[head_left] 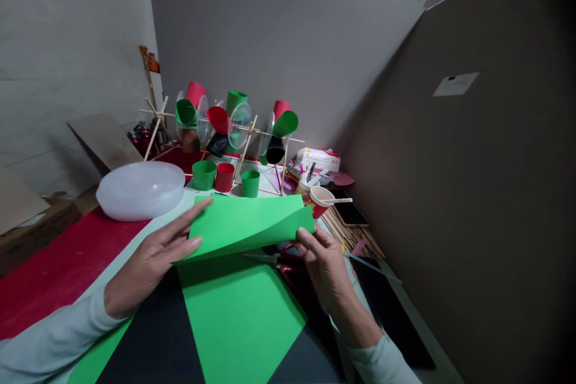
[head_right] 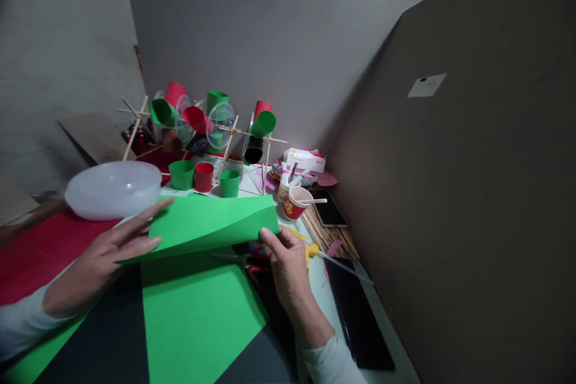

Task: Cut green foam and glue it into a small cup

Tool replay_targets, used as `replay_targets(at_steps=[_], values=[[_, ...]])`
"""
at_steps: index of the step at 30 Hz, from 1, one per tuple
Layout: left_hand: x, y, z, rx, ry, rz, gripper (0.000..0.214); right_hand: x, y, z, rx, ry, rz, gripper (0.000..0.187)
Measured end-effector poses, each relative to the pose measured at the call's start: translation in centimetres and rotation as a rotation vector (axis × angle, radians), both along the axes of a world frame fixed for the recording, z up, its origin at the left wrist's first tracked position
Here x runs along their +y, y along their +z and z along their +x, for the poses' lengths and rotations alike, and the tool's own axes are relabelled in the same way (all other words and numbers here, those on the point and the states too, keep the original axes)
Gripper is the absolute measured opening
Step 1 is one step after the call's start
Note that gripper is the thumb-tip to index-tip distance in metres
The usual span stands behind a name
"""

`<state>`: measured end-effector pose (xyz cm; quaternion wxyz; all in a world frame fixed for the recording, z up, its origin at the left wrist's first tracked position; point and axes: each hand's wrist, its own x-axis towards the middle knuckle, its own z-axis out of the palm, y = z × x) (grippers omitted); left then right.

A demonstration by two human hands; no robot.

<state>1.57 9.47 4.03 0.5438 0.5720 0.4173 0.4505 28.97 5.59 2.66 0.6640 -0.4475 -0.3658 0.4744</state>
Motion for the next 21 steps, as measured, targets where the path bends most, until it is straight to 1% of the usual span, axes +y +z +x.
replay_targets(at_steps=[1, 2, 4, 5, 6, 7, 8, 11, 12, 15, 18, 19, 21], values=[[-0.3, 0.0, -0.1, -0.022, -0.036, -0.016, 0.049, 0.1, 0.0, 0.1, 0.011, -0.009, 0.005, 0.022], [-0.6, -0.1, -0.3, -0.04, -0.075, -0.033, 0.045, 0.1, 0.1, 0.1, 0.02, -0.018, 0.01, 0.022], [-1.1, -0.5, -0.6, -0.07, -0.151, -0.035, 0.055, 0.2, 0.1, 0.2, 0.033, -0.036, 0.022, 0.023], [-1.1, -0.7, -0.7, -0.073, -0.179, -0.002, 0.064, 0.2, 0.1, 0.2, 0.037, -0.042, 0.028, 0.023], [-1.1, -1.0, -0.7, -0.058, -0.181, 0.056, 0.068, 0.3, 0.1, 0.2, 0.038, -0.043, 0.034, 0.023], [-1.1, -1.2, -0.7, -0.031, -0.151, 0.126, 0.067, 0.2, 0.1, 0.2, 0.037, -0.043, 0.04, 0.023], [-1.0, -1.3, -0.6, 0.005, -0.1, 0.196, 0.06, 0.2, 0.0, 0.1, 0.033, -0.039, 0.045, 0.023], [-0.7, -1.3, -0.1, 0.121, 0.125, 0.314, 0.021, 0.0, -0.3, -0.3, 0.006, -0.019, 0.054, 0.022], [-0.8, -1.1, 0.1, 0.133, 0.18, 0.332, 0.014, -0.2, -0.4, -0.5, -0.013, -0.011, 0.055, 0.022], [-1.2, -0.6, 0.6, 0.104, 0.275, 0.335, 0.01, -0.8, -0.5, -0.6, -0.103, 0.021, 0.057, 0.024], [-1.5, 0.0, 0.6, 0.081, 0.337, 0.286, 0.007, -1.4, -0.1, -0.4, -0.216, 0.052, 0.073, 0.027], [-1.6, 0.1, 0.5, 0.071, 0.335, 0.265, 0.008, -1.6, 0.2, -0.4, -0.254, 0.058, 0.078, 0.027], [-1.3, 0.1, 0.2, 0.05, 0.285, 0.232, 0.012, -1.8, 0.7, -0.3, -0.325, 0.058, 0.077, 0.028]])
